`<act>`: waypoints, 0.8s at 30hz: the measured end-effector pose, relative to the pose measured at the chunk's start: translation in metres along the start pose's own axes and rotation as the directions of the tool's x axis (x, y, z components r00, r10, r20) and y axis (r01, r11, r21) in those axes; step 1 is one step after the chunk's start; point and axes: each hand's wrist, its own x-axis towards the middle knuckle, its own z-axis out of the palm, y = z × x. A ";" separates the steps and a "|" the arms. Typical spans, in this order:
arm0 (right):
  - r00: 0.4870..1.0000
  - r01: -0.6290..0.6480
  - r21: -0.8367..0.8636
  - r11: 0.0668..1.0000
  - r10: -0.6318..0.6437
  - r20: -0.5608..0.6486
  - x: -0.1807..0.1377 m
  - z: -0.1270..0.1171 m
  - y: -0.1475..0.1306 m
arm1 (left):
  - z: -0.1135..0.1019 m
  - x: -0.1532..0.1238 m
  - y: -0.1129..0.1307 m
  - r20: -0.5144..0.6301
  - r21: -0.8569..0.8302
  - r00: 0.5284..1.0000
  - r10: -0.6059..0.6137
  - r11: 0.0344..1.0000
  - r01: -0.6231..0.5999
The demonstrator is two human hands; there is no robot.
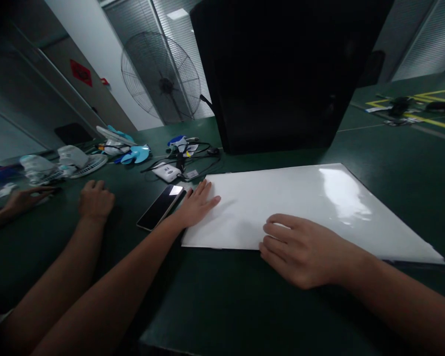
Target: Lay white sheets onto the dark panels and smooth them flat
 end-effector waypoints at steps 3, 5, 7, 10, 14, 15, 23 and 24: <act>0.999 0.019 -0.054 0.998 -0.022 -0.041 -0.001 -0.006 -0.004 | -0.023 -0.009 0.000 -0.069 -0.041 0.996 0.060 0.997 -0.063; 0.999 0.021 -0.102 0.995 -0.026 -0.045 -0.002 -0.010 -0.004 | -0.044 -0.021 0.007 -0.138 0.019 0.951 0.276 0.961 -0.276; 0.999 0.013 -0.135 0.991 -0.019 -0.038 -0.001 -0.014 -0.005 | -0.065 -0.039 0.024 -0.104 0.063 0.845 0.525 0.851 -0.521; 0.998 -0.001 -0.153 0.988 -0.009 -0.068 0.004 -0.020 -0.002 | -0.081 -0.068 0.059 -0.017 0.175 0.745 0.667 0.735 -0.655; 0.993 -0.030 -0.226 0.974 0.004 -0.117 0.008 -0.030 0.007 | -0.070 -0.088 0.094 -0.052 0.414 0.771 0.634 0.717 -0.561; 0.992 -0.043 -0.252 0.967 0.011 -0.125 0.008 -0.032 0.009 | -0.065 -0.087 0.097 -0.103 0.473 0.768 0.632 0.711 -0.521; 0.975 -0.197 -0.254 0.947 0.162 -0.149 0.007 -0.034 0.016 | -0.046 -0.067 0.077 -0.526 0.532 0.380 0.761 0.643 -0.551; 0.972 -0.222 -0.275 0.935 0.192 -0.133 0.006 -0.035 0.014 | -0.045 -0.066 0.075 -0.545 0.517 0.351 0.761 0.635 -0.575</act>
